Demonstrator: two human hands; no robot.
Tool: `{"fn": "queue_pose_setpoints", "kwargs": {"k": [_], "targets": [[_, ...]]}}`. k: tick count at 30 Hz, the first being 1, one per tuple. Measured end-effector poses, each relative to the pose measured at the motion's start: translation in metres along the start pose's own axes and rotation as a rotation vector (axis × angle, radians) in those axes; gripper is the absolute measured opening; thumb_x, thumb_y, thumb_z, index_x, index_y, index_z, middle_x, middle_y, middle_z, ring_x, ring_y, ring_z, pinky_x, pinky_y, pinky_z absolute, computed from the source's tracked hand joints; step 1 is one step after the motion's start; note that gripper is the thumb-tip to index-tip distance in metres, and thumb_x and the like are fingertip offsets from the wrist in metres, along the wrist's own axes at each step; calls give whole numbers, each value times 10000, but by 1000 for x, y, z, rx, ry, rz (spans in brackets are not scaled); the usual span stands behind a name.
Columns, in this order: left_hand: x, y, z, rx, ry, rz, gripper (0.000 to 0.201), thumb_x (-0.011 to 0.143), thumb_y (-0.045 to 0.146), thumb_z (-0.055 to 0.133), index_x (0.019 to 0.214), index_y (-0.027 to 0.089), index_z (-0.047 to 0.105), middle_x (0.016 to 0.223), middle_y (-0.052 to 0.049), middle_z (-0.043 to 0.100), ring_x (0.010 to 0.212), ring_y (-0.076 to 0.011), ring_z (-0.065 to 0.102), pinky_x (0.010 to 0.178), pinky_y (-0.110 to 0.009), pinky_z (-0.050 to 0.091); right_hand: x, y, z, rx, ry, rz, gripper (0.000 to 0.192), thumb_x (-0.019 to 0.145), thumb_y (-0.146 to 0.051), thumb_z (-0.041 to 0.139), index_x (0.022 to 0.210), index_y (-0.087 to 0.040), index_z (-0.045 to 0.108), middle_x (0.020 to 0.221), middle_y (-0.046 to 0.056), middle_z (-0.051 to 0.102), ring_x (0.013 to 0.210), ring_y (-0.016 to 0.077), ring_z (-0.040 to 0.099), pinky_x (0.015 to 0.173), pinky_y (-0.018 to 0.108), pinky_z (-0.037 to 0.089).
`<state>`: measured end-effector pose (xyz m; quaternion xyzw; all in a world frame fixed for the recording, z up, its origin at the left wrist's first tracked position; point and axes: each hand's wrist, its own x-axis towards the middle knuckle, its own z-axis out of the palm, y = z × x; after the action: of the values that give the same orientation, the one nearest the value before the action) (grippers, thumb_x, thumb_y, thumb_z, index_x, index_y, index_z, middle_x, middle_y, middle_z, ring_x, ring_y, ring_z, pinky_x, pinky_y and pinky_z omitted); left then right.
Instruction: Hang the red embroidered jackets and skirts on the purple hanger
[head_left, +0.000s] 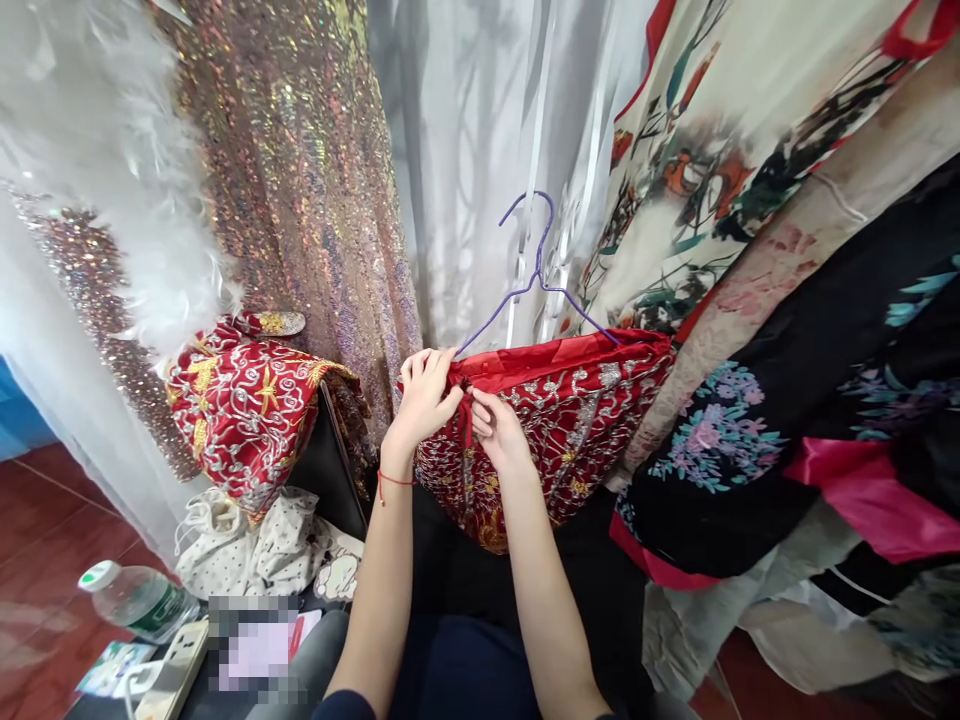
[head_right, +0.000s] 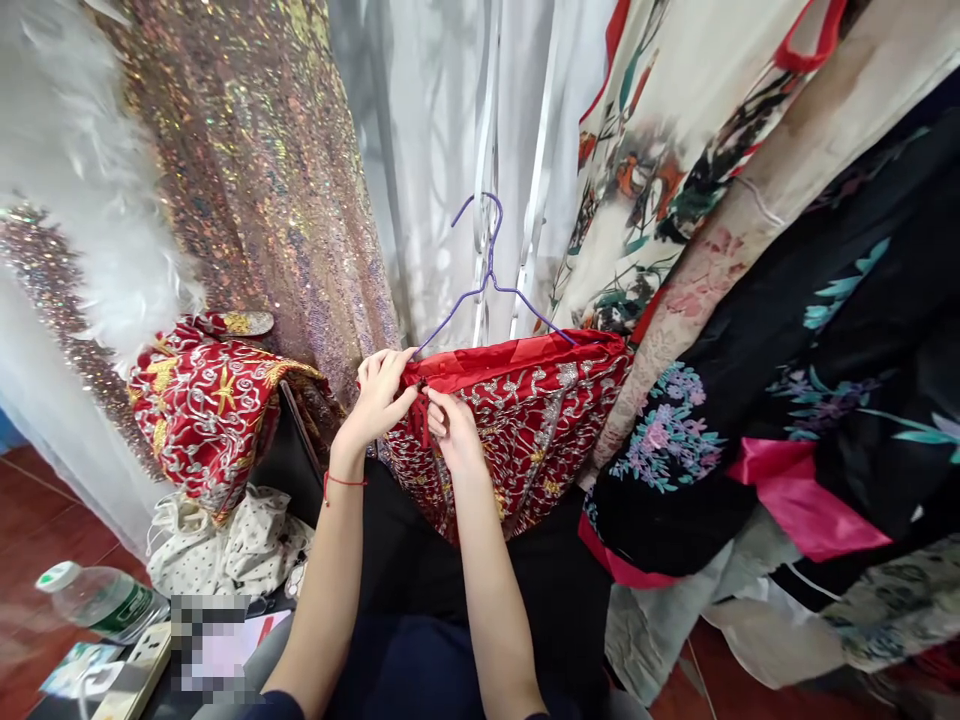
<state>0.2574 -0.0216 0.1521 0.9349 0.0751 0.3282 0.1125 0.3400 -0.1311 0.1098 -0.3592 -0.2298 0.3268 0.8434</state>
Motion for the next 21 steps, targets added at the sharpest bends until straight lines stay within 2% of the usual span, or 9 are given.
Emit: {"fn": "queue_pose_setpoints", "kwargs": {"k": [4,7,9,13,16,18,19,21], "targets": [[0,-1,0,1,-36,9,588,858,192,427,1446,185,434,1333,-110,565,1335,-281,372,1180,-465,198,-7,1,-5,18,-126,61,278,691,-418,745,748,-185,604,402,-141,279,358,22,177,397,203,113],[0,-6,0,-2,-42,18,638,828,159,433,1465,177,431,1334,-113,568,1344,-282,369,1186,-461,199,-17,-4,-12,-135,-174,22,311,753,-477,728,740,-190,607,388,-130,291,363,34,182,409,212,120],[2,-11,-1,-2,-37,32,685,792,111,430,1473,179,437,1345,-107,575,1345,-275,378,1189,-453,202,-28,-11,-22,-262,-148,-24,346,783,-502,726,692,-198,589,401,-123,288,376,39,180,421,218,131],[7,-20,-4,-14,-35,38,798,698,3,390,1465,205,473,1361,-86,591,1327,-250,416,1173,-438,239,-50,-29,-58,-431,28,-118,517,802,-584,699,513,-197,513,440,-81,317,417,55,249,454,241,197],[10,-22,-7,-24,-40,35,781,705,-2,397,1444,225,506,1340,-79,616,1295,-248,451,1137,-434,289,-58,-44,-90,-522,343,-290,592,783,-624,679,452,-205,424,499,-39,397,503,86,368,509,255,279],[11,-21,-8,-22,-39,39,752,726,10,409,1436,235,516,1324,-73,631,1276,-249,469,1122,-433,304,-57,-51,-103,-629,536,-437,570,760,-624,681,488,-214,393,546,-42,401,554,101,384,549,259,316],[11,-20,-8,-19,-34,41,730,742,21,418,1434,235,517,1322,-72,634,1270,-250,474,1119,-434,306,-55,-52,-103,-706,572,-480,539,765,-617,670,517,-218,407,558,-47,399,564,106,383,566,262,330],[10,-16,-8,-12,-16,42,651,796,73,456,1428,220,520,1315,-77,640,1261,-258,479,1114,-435,307,-48,-49,-93,-870,498,-478,451,801,-584,629,583,-219,478,575,-47,439,573,118,412,593,267,360]]}}
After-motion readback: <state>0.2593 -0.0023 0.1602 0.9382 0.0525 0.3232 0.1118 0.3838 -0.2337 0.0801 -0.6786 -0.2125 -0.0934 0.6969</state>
